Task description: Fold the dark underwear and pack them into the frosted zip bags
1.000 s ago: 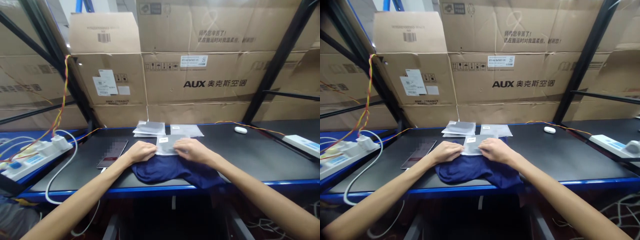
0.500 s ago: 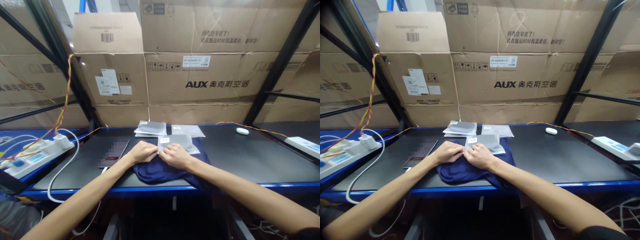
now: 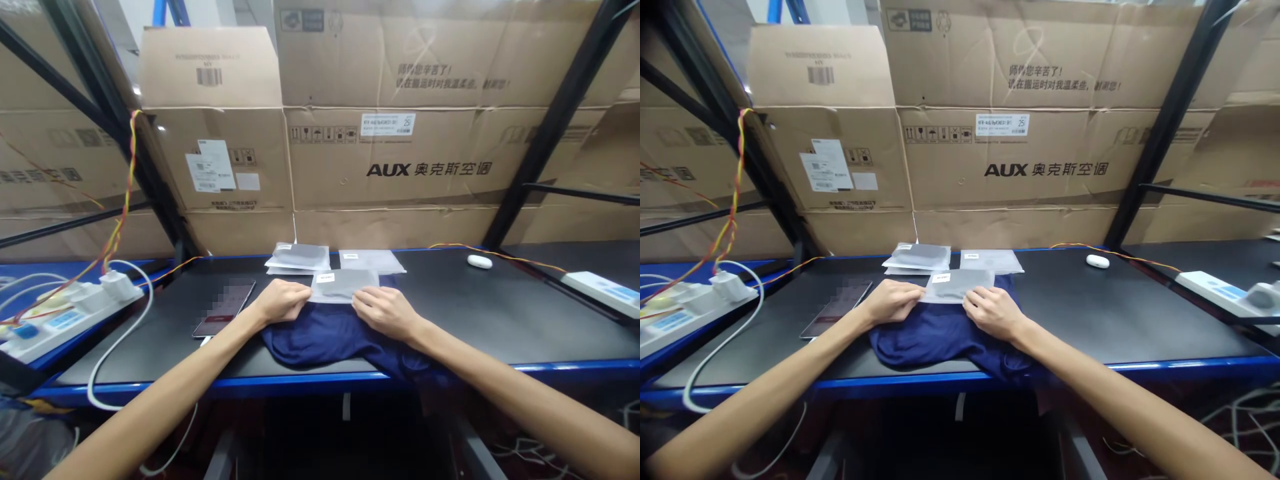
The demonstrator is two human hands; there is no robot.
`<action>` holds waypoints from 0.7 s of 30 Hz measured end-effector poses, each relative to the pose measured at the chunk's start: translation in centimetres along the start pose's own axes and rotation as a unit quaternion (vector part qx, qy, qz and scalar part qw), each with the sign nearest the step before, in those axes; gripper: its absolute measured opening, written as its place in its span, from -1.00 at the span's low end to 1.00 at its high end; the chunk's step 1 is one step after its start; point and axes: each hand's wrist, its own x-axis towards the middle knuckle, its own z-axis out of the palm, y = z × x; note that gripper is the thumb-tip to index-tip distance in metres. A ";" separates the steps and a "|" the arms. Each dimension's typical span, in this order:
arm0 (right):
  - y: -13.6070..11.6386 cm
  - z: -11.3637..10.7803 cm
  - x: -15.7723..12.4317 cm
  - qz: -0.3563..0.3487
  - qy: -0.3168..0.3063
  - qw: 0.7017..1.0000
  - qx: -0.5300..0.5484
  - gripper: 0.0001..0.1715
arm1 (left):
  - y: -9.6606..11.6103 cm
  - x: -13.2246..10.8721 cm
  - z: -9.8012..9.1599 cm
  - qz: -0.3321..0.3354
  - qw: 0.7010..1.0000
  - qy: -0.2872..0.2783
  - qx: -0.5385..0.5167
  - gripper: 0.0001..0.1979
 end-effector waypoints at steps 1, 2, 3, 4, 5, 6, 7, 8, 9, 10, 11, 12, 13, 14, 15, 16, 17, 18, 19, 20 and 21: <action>0.4 -0.2 -0.7 0.010 -0.004 1.000 0.012 -0.72 | -0.1 0.0 -0.1 -0.001 1.000 -0.001 0.007 -0.79; 0.8 -0.4 -1.3 0.028 -0.010 0.999 0.024 -0.72 | -0.2 0.0 -0.1 -0.002 1.000 -0.002 0.013 -0.79; 1.2 -0.6 -2.0 0.047 -0.020 0.998 0.037 -0.71 | -0.3 0.0 -0.1 -0.003 1.000 -0.003 0.018 -0.79; 1.6 -0.8 -2.5 0.068 -0.030 0.996 0.047 -0.71 | -0.4 -0.1 -0.2 -0.003 1.000 -0.005 0.022 -0.79; 1.9 -1.0 -3.1 0.088 -0.038 0.994 0.054 -0.70 | -0.4 -0.1 -0.2 -0.003 1.000 -0.007 0.027 -0.78; 2.2 -1.1 -3.5 0.105 -0.044 0.992 0.059 -0.69 | -0.5 -0.1 -0.2 -0.003 0.999 -0.010 0.031 -0.77; 2.5 -1.3 -3.9 0.118 -0.047 0.990 0.061 -0.69 | -0.6 -0.1 -0.3 -0.004 0.999 -0.013 0.036 -0.76; 2.7 -1.4 -4.3 0.126 -0.047 0.989 0.060 -0.69 | -0.6 -0.1 -0.3 -0.005 0.999 -0.017 0.041 -0.75; 2.8 -1.5 -4.5 0.129 -0.046 0.989 0.057 -0.69 | -0.6 -0.1 -0.4 -0.006 0.999 -0.023 0.044 -0.75; 2.9 -1.5 -4.7 0.129 -0.044 0.989 0.052 -0.69 | -0.6 0.0 -0.5 -0.008 0.999 -0.029 0.045 -0.75; 3.0 -1.5 -4.8 0.125 -0.041 0.990 0.046 -0.69 | -0.6 0.0 -0.6 -0.012 0.998 -0.036 0.046 -0.75; 3.0 -1.5 -4.8 0.120 -0.038 0.991 0.039 -0.69 | -0.5 0.1 -0.7 -0.019 0.998 -0.040 0.045 -0.75; 3.0 -1.5 -4.8 0.114 -0.034 0.992 0.032 -0.69 | -0.4 0.3 -0.9 -0.025 0.998 -0.040 0.044 -0.75; 3.0 -1.5 -4.8 0.109 -0.029 0.993 0.024 -0.69 | -0.3 0.4 -1.1 -0.031 0.998 -0.034 0.042 -0.74; 2.9 -1.5 -4.7 0.106 -0.024 0.994 0.016 -0.68 | -0.1 0.5 -1.3 -0.038 0.998 -0.021 0.040 -0.72; 2.8 -1.5 -4.6 0.105 -0.019 0.994 0.009 -0.68 | 0.2 0.7 -1.5 -0.043 0.998 -0.003 0.037 -0.69; 2.8 -1.4 -4.5 0.106 -0.016 0.994 0.004 -0.67 | 0.5 0.9 -1.7 -0.045 0.998 0.014 0.033 -0.67; 2.7 -1.4 -4.4 0.110 -0.013 0.994 0.003 -0.67 | 1.0 1.0 -1.9 -0.040 0.998 0.025 0.029 -0.66; 2.6 -1.4 -4.3 0.116 -0.011 0.993 0.005 -0.66 | 1.7 1.2 -2.1 -0.028 0.999 0.029 0.022 -0.67; 2.5 -1.3 -4.2 0.122 -0.011 0.992 0.008 -0.66 | 2.4 1.4 -2.2 -0.008 1.000 0.024 0.012 -0.69; 2.5 -1.3 -4.2 0.125 -0.011 0.992 0.010 -0.65 | 3.3 1.7 -2.2 0.019 1.000 0.011 0.000 -0.72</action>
